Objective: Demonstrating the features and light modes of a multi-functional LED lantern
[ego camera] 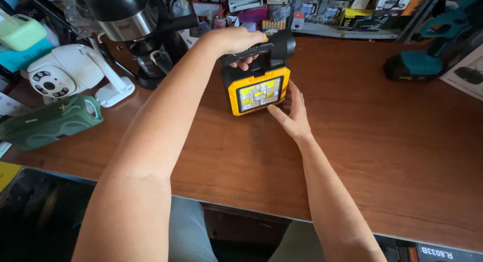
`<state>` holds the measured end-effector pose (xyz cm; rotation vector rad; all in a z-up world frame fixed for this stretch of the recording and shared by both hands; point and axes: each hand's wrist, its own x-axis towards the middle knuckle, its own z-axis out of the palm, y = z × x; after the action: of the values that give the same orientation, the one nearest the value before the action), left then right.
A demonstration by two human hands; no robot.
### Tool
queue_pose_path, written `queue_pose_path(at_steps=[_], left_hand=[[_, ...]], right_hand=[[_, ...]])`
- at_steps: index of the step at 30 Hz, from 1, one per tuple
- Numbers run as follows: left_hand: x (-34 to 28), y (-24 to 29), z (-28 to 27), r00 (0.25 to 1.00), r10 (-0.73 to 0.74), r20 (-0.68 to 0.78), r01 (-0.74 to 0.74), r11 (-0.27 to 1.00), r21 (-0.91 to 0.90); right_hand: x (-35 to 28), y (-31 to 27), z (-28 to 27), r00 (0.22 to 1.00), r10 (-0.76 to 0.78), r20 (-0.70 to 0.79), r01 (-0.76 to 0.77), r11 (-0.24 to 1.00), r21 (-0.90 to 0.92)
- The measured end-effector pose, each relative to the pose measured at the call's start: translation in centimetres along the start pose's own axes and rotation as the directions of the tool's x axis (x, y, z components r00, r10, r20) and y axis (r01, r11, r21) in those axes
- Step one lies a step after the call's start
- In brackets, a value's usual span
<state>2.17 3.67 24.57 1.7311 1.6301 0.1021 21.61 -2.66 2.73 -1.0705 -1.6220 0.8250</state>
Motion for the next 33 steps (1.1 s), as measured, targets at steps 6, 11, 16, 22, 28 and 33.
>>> queue_pose_path(at_steps=[6, 11, 16, 22, 28, 33], left_hand=[[0.3, -0.1, 0.5, 0.994, -0.035, -0.104, 0.032, 0.999, -0.032], [1.5, -0.8, 0.0, 1.000, 0.012, -0.022, -0.013, 0.999, -0.042], [1.1, -0.6, -0.4, 0.999, 0.024, 0.031, -0.023, 0.999, -0.037], [0.0, -0.1, -0.4, 1.000, 0.011, 0.020, -0.011, 0.999, -0.031], [-0.9, 0.4, 0.3, 0.998, -0.015, -0.059, 0.010, 0.996, -0.084], [-1.9, 0.8, 0.6, 0.990, -0.021, -0.138, 0.009, 0.996, -0.088]], right_hand=[[0.0, 0.0, 0.0, 1.000, -0.016, 0.004, 0.016, 1.000, -0.004], [0.1, 1.0, 0.1, 0.999, -0.034, 0.001, 0.034, 0.999, 0.002], [0.1, 0.5, 0.1, 1.000, -0.002, 0.001, 0.002, 1.000, 0.018], [0.0, 0.0, -0.1, 1.000, -0.012, 0.013, 0.012, 1.000, 0.001], [0.0, 0.1, -0.1, 0.999, -0.035, 0.012, 0.035, 0.999, 0.019], [0.0, 0.0, -0.1, 1.000, -0.014, 0.022, 0.013, 0.999, 0.035]])
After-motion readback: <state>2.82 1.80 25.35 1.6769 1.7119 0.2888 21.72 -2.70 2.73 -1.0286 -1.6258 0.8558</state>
